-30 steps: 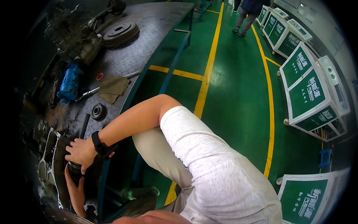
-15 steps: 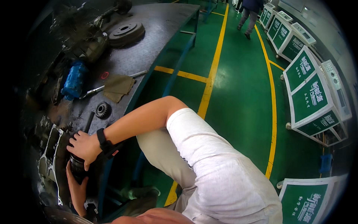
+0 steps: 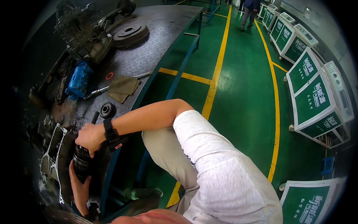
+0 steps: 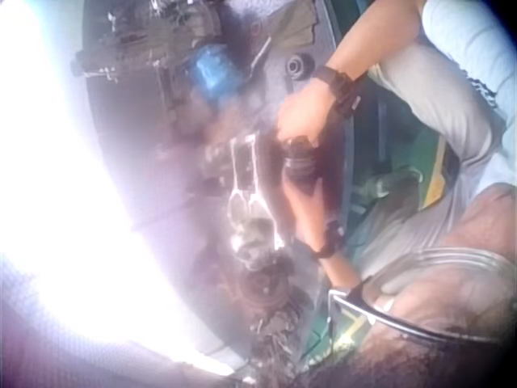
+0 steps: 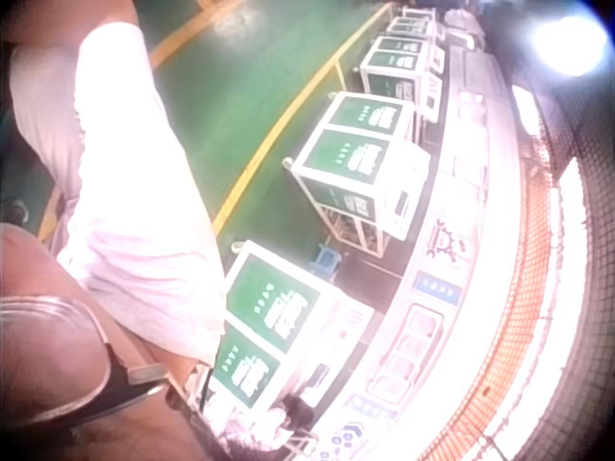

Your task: The person removes gears and synchronization components from a transmission shaft by hand and places them on a metal workbench.

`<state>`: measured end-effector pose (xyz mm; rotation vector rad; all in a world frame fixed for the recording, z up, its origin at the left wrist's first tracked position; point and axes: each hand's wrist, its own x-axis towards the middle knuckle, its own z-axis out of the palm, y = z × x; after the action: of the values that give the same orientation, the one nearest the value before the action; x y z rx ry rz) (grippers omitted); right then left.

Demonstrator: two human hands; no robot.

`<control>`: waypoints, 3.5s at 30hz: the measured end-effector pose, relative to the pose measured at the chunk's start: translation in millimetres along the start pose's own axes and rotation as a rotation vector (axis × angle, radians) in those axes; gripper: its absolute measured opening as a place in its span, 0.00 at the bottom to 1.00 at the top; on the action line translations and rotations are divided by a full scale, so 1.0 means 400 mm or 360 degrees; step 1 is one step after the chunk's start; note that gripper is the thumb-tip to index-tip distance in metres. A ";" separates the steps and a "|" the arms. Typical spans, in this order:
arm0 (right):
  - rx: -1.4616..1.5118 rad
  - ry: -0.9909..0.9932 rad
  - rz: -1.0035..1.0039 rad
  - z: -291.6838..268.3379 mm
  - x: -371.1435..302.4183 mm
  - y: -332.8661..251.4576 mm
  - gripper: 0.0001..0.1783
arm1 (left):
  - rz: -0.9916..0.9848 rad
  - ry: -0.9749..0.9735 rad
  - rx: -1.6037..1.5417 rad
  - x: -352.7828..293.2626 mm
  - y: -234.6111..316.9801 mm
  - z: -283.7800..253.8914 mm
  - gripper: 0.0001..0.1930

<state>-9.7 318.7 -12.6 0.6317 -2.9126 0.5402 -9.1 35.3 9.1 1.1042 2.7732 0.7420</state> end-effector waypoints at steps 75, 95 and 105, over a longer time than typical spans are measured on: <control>0.0096 0.0541 -0.0189 0.033 -0.064 0.017 0.17 | 0.0061 -0.0136 0.0068 0.004 0.020 0.000 0.50; 0.0105 0.0249 -0.0155 0.000 -0.095 -0.004 0.36 | 0.0183 0.0034 0.0285 -0.076 -0.063 -0.022 0.43; 0.0761 0.0247 -0.0150 -0.090 -0.056 0.128 0.07 | 0.0092 -0.0073 0.0204 -0.014 -0.054 -0.018 0.45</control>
<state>-9.7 383.7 0.7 0.7322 -2.5994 1.2293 -20.0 15.2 4.9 1.2121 2.7950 0.5434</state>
